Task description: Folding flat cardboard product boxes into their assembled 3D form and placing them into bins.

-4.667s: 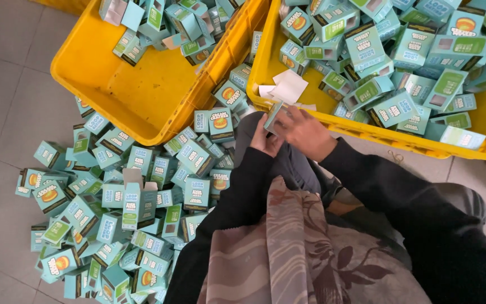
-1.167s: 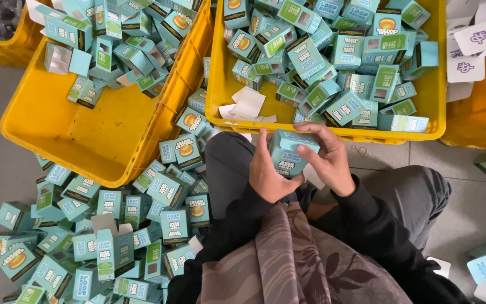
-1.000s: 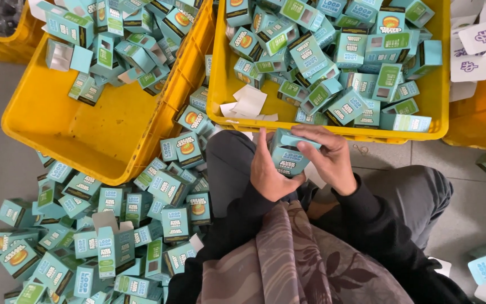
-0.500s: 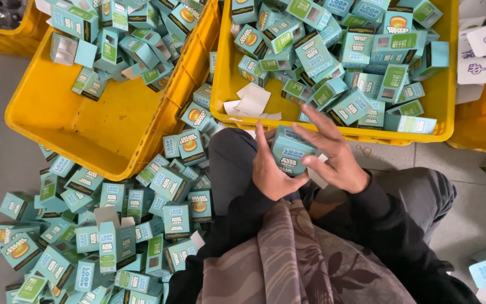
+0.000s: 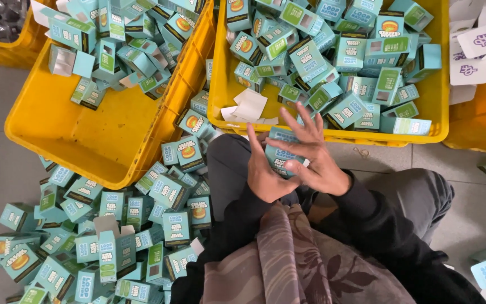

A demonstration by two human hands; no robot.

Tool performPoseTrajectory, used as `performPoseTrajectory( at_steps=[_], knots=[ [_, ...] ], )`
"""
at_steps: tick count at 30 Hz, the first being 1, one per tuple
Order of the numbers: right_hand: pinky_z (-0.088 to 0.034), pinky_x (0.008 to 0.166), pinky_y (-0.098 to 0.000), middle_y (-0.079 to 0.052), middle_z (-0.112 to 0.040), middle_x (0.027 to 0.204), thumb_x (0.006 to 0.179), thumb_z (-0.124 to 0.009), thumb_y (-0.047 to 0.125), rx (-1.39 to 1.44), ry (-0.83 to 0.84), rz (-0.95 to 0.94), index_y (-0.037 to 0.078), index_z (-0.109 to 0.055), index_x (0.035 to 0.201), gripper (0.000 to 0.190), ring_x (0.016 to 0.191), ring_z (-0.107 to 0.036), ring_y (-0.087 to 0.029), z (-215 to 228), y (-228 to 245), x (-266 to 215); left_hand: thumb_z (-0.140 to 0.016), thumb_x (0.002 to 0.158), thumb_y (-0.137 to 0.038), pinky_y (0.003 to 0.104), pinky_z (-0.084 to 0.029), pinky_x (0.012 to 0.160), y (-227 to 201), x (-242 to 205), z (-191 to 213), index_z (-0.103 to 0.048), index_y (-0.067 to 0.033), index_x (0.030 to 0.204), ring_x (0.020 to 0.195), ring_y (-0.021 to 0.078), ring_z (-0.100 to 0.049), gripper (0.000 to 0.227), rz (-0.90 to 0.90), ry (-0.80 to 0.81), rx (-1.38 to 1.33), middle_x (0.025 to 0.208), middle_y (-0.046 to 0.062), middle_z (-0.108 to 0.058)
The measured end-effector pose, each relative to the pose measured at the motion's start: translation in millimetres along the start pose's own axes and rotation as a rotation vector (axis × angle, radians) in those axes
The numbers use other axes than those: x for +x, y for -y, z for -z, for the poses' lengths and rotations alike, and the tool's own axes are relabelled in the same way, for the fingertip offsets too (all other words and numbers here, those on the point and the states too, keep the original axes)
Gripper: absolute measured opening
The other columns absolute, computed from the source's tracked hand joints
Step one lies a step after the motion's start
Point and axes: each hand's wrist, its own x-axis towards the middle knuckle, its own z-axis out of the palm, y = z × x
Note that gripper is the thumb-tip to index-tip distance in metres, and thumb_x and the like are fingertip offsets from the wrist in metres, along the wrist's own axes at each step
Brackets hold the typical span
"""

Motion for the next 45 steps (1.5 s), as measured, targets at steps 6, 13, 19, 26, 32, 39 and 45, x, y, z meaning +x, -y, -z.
performPoseTrajectory(
  at_steps=[6, 13, 19, 26, 32, 39, 45],
  knots=[
    [0.007, 0.125, -0.0600, -0.013, -0.027, 0.171, 0.105, -0.048, 0.054, 0.032, -0.170, -0.033, 0.019, -0.072, 0.131, 0.049, 0.160, -0.008, -0.039, -0.3, 0.4, -17.2, -0.084, 0.061, -0.029, 0.057, -0.055, 0.086, 8.9, 3.8, 4.3, 0.001, 0.0112, 0.160, 0.105, 0.0466, -0.069, 0.137, -0.039, -0.014, -0.029, 0.135, 0.027, -0.058],
    [-0.043, 0.107, -0.0642, -0.022, -0.053, 0.152, 0.086, -0.078, 0.006, 0.257, -0.052, -0.189, 0.012, -0.078, 0.119, 0.034, 0.132, -0.057, -0.046, 16.3, -36.0, -34.1, -0.085, 0.054, -0.022, 0.056, -0.055, 0.089, 32.9, -26.7, -0.2, 0.000, 0.0132, 0.159, 0.110, 0.0466, -0.067, 0.140, -0.077, 0.104, -0.007, 0.136, 0.030, -0.055],
    [-0.060, 0.077, -0.0460, -0.020, -0.069, 0.130, 0.087, -0.084, 0.002, -0.147, -0.195, -0.251, 0.001, -0.068, 0.132, 0.048, 0.099, -0.072, -0.041, 114.6, -127.4, 30.1, -0.090, 0.074, -0.044, 0.055, -0.049, 0.107, 70.2, -32.3, 15.6, -0.015, 0.0137, 0.159, 0.138, 0.0525, -0.046, 0.128, -0.049, 0.220, -0.031, 0.155, 0.038, -0.036],
    [-0.057, 0.083, -0.0405, -0.030, -0.061, 0.128, 0.097, -0.070, -0.002, -0.201, -0.457, -0.167, -0.006, -0.054, 0.142, 0.048, 0.098, -0.066, -0.033, 165.4, -217.9, 70.4, -0.077, 0.085, -0.013, 0.037, -0.053, 0.096, 118.6, -37.5, 25.8, -0.057, 0.0028, 0.134, 0.110, 0.0310, -0.066, 0.055, 0.117, 0.171, 0.145, 0.130, 0.018, -0.064],
    [-0.057, 0.082, -0.0309, -0.014, -0.065, 0.116, 0.101, -0.062, -0.003, -0.130, -0.618, -0.383, -0.003, -0.063, 0.130, 0.030, 0.095, -0.065, -0.022, 175.5, -170.8, -69.0, -0.078, 0.083, -0.012, 0.026, -0.050, 0.062, 146.3, -33.5, 24.0, -0.067, -0.0069, 0.121, 0.064, 0.0151, -0.058, 0.039, 0.230, 0.152, 0.211, 0.102, 0.005, -0.070],
    [-0.060, 0.075, -0.0351, -0.017, -0.077, 0.105, 0.089, -0.074, -0.006, -1.038, -1.028, -0.881, -0.004, -0.080, 0.117, 0.029, 0.084, -0.070, -0.026, 244.3, -219.4, -489.4, -0.075, 0.084, -0.016, 0.033, -0.051, 0.070, 146.2, -34.7, 3.4, -0.072, -0.0101, 0.107, 0.077, 0.0230, -0.064, 0.024, -0.049, 0.195, 0.480, 0.092, 0.002, -0.070],
    [-0.041, 0.102, -0.0681, -0.028, -0.032, 0.150, 0.091, -0.097, 0.038, -1.056, -0.903, -1.794, 0.004, -0.035, 0.155, 0.096, 0.134, -0.030, -0.048, 251.1, -164.4, -578.4, -0.074, 0.085, -0.021, 0.040, -0.049, 0.072, 155.1, -46.8, -6.6, -0.072, -0.0164, 0.107, 0.081, 0.0280, -0.064, 0.023, -0.142, 0.240, 0.666, 0.093, 0.002, -0.070]
  ],
)
